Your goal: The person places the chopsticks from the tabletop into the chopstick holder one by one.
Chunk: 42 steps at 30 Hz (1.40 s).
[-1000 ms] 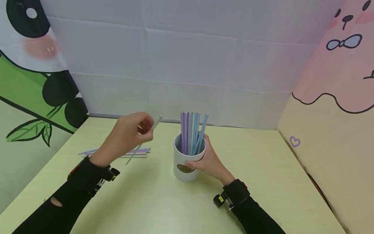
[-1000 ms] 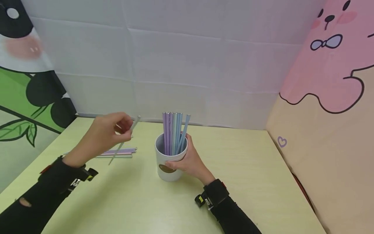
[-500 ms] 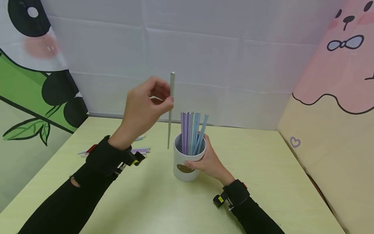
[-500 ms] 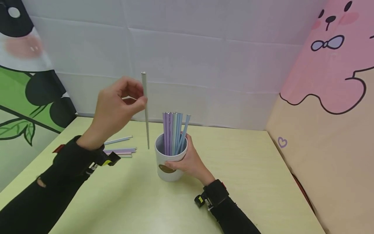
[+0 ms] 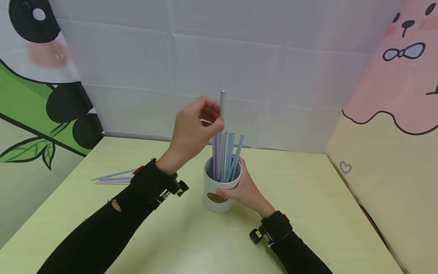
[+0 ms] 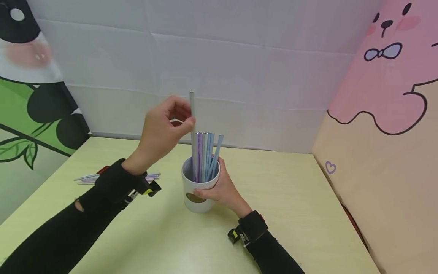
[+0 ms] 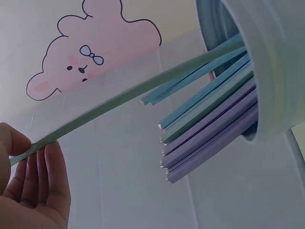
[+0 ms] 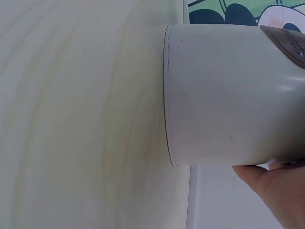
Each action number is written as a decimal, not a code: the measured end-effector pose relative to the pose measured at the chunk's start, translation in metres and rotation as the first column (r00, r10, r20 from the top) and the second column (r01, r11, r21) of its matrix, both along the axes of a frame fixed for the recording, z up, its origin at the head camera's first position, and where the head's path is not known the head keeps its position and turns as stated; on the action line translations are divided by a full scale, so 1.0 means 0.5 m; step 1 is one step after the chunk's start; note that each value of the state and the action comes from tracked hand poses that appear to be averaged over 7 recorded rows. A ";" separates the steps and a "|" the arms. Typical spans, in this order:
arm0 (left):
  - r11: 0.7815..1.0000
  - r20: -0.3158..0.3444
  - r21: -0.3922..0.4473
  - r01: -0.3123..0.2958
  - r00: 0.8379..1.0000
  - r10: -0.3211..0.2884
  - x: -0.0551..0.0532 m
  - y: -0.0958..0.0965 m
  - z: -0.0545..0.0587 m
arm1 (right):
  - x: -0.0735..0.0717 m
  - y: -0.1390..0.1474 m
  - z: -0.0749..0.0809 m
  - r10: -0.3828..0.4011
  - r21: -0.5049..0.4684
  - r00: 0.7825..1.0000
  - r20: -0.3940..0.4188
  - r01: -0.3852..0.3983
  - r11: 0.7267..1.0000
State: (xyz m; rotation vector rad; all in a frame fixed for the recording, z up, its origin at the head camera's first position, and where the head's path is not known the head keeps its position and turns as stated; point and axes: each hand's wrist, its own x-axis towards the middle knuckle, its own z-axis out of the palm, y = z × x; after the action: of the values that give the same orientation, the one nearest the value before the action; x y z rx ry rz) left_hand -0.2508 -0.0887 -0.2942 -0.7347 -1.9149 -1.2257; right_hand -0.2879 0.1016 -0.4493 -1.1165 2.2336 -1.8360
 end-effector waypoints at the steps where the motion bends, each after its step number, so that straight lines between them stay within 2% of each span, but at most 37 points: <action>1: 1.000 0.007 -0.001 -0.001 1.000 0.001 -0.010 0.000 -0.009 | 0.000 -0.001 0.000 -0.001 0.001 1.000 0.001 0.001 1.000; 4: 1.000 0.030 -0.006 -0.004 1.000 0.004 -0.027 0.001 -0.031 | 0.001 -0.002 0.001 -0.006 0.009 1.000 0.004 0.006 1.000; 8: 0.999 0.063 -0.023 -0.025 0.998 0.026 -0.037 0.004 -0.054 | 0.003 -0.003 0.002 0.000 0.003 1.000 -0.003 0.000 1.000; 12: 0.999 0.098 -0.036 -0.038 0.994 0.042 -0.042 0.006 -0.072 | 0.006 -0.003 0.004 0.006 -0.006 1.000 0.000 -0.006 1.000; 19: 0.998 0.151 -0.064 -0.019 0.988 0.029 -0.048 0.011 -0.107 | 0.009 -0.001 0.006 0.006 -0.002 1.000 0.020 -0.006 1.000; 27: 0.994 0.170 -0.100 -0.031 0.984 0.048 -0.056 0.009 -0.145 | -0.003 -0.003 -0.009 0.024 -0.032 1.000 0.006 -0.024 0.999; 32: 0.993 0.201 -0.113 -0.040 0.978 0.062 -0.055 0.001 -0.156 | -0.027 -0.004 -0.037 0.010 -0.035 1.000 -0.004 -0.010 0.999; 36: 0.990 0.200 -0.123 -0.067 0.976 0.091 -0.051 -0.012 -0.156 | -0.034 -0.003 -0.046 -0.001 -0.034 1.000 -0.023 0.000 0.999; 42: 0.980 0.138 -0.151 -0.128 0.979 0.149 -0.047 -0.048 -0.151 | -0.004 -0.002 -0.009 -0.004 -0.015 1.000 -0.006 0.004 1.000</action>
State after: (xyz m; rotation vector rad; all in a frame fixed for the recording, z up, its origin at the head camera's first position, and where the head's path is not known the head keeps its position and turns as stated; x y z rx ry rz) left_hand -0.2743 -0.1129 -0.3697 -0.5831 -2.1549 -1.0933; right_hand -0.2898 0.1006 -0.4539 -1.1223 2.2305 -1.8565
